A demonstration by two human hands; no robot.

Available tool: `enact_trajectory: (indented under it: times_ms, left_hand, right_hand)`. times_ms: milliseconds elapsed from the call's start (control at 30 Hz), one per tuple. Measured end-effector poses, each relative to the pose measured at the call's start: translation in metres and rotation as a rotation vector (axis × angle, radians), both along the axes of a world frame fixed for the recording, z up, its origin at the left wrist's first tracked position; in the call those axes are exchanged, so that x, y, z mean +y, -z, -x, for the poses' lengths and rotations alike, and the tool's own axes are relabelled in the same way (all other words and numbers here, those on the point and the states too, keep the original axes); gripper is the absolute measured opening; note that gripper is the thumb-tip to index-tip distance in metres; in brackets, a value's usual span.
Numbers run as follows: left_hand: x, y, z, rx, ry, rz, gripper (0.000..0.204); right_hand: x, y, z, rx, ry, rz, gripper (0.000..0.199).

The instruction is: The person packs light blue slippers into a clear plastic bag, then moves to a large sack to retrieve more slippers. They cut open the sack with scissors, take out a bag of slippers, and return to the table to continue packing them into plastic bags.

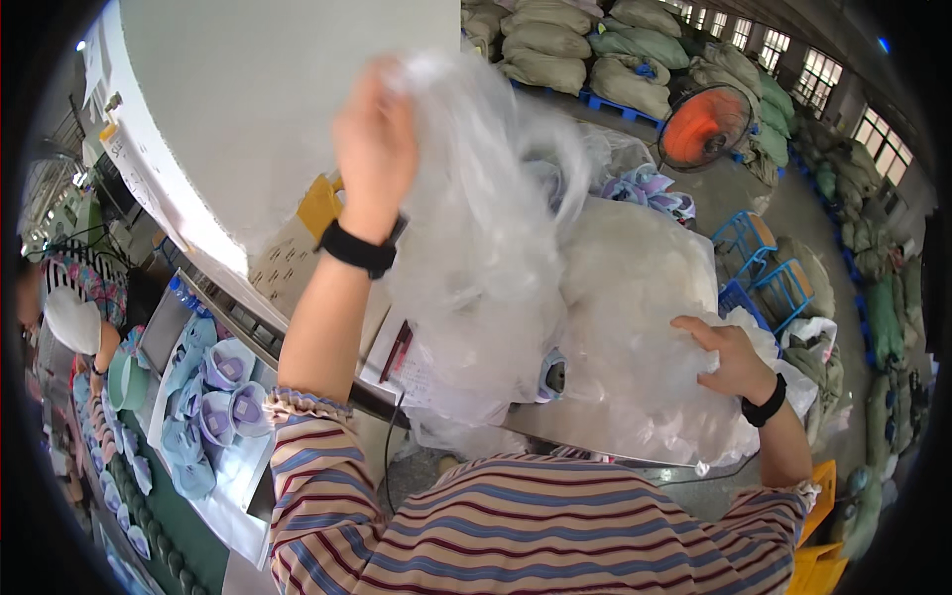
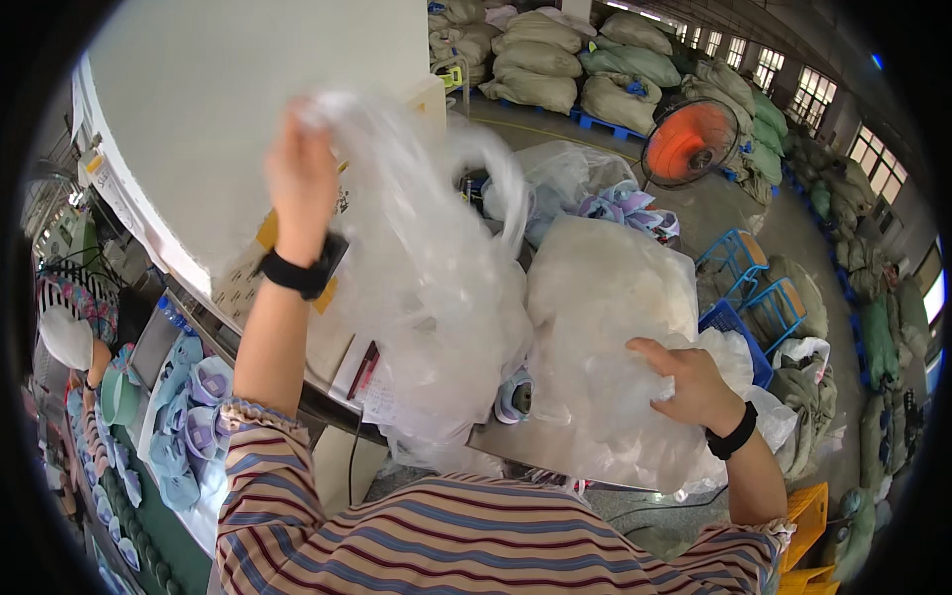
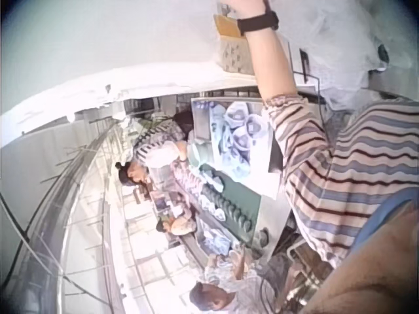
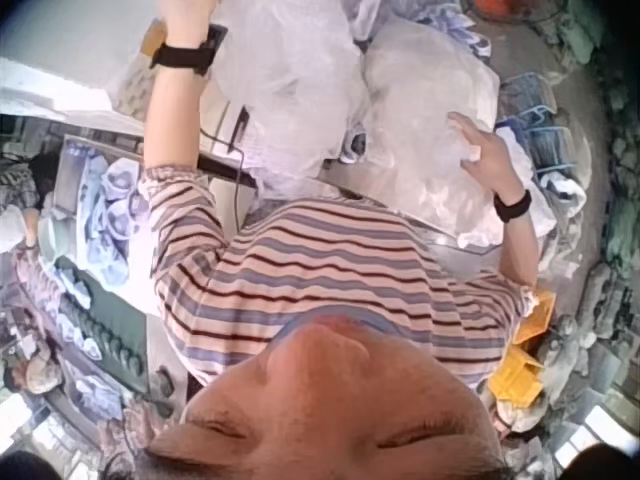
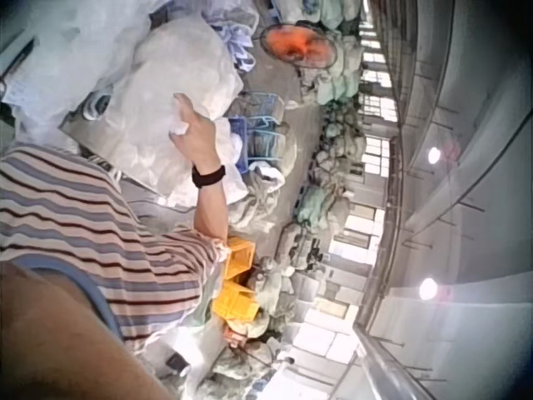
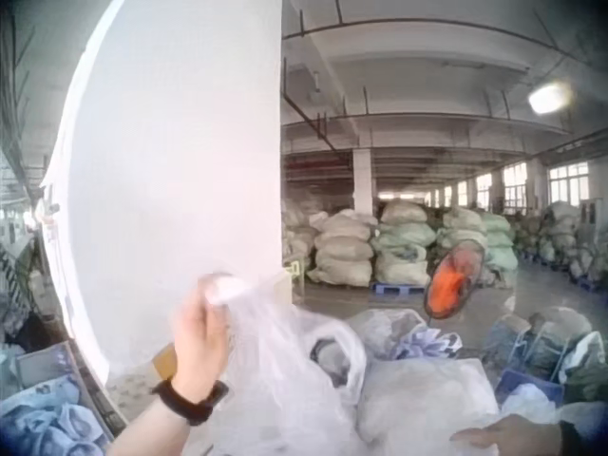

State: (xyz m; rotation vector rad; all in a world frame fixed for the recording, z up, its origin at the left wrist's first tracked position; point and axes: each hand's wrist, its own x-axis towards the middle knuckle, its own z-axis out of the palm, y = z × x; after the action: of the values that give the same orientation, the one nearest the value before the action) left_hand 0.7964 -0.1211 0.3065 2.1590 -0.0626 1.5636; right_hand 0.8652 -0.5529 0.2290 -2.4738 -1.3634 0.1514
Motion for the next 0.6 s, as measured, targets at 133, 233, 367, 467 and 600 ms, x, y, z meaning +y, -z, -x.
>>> enact_trajectory:
  times_ms: [133,233,367,467,600]
  left_hand:
    - [-0.04,-0.025,-0.016,-0.178,0.106,-0.38,0.038]
    - [-0.098,-0.023,-0.016,-0.083,0.365,-0.321,0.046]
    - [-0.213,0.066,0.032,0.425,1.132,-0.094,0.061]
    - [-0.192,0.075,0.044,0.46,1.174,-0.151,0.057]
    - [-0.09,0.132,0.023,0.717,0.947,0.197,0.012]
  right_hand:
    - [0.001,-0.006,0.006,0.07,0.137,-0.308,0.095]
    - [0.024,-0.025,0.024,0.216,0.157,-0.705,0.094]
    - [0.016,-0.018,-0.002,0.064,-0.178,-0.579,0.067]
    - [-0.045,0.026,-0.002,0.148,0.052,-0.421,0.046]
    - [-0.216,0.063,-0.026,0.299,0.57,-0.593,0.033]
